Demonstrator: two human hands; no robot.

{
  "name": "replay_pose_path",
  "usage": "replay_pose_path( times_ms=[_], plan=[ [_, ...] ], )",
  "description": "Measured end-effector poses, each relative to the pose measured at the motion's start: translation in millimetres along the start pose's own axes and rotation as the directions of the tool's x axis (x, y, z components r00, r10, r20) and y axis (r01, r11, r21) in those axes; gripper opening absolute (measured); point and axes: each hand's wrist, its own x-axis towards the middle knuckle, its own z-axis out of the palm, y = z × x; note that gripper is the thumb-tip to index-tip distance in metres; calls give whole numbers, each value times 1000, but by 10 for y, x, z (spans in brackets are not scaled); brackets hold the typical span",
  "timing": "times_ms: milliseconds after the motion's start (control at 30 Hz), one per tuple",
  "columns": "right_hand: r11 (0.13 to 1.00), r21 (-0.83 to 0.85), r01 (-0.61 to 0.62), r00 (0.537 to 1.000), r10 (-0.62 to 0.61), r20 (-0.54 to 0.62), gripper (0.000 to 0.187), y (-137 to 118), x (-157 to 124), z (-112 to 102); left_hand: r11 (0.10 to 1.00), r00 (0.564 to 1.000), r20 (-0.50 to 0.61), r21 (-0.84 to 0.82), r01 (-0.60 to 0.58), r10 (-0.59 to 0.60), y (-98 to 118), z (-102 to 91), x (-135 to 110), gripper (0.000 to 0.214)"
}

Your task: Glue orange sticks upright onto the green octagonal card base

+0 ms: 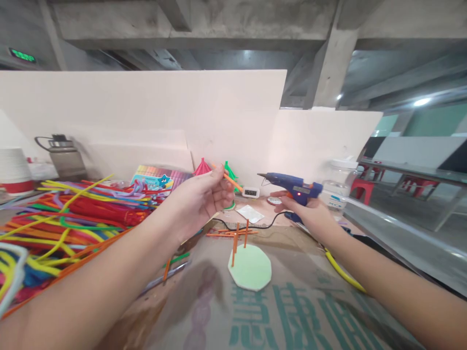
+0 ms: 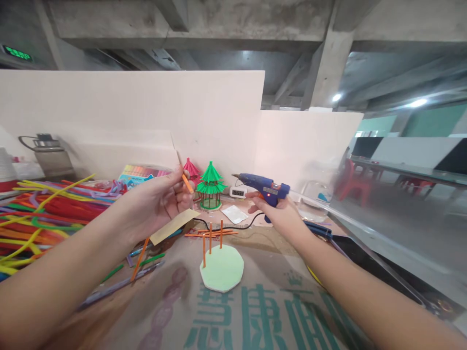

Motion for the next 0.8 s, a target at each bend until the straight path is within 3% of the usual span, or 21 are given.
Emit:
replay_pose_path(
  times_ms=[133,333,467,800],
  plan=[
    [966,183,181,983,-170,-73,22,-228,-358,-65,963,975,-106,-210,169,-194,-13,67,11,37],
    [865,287,412,898,-438,32,31,-320,-526,-103,936,959,-134,-288,203,-249,-47,123,12,43],
    [867,296,401,901,-432,47,36,-327,-532,-78,932,964,-90,-294,213,-248,-48,140,-20,43],
    [915,150,375,919,-388,64,55,-311,-565,-89,957,995,0,-273,94,-98,-91,164,-69,46]
  ],
)
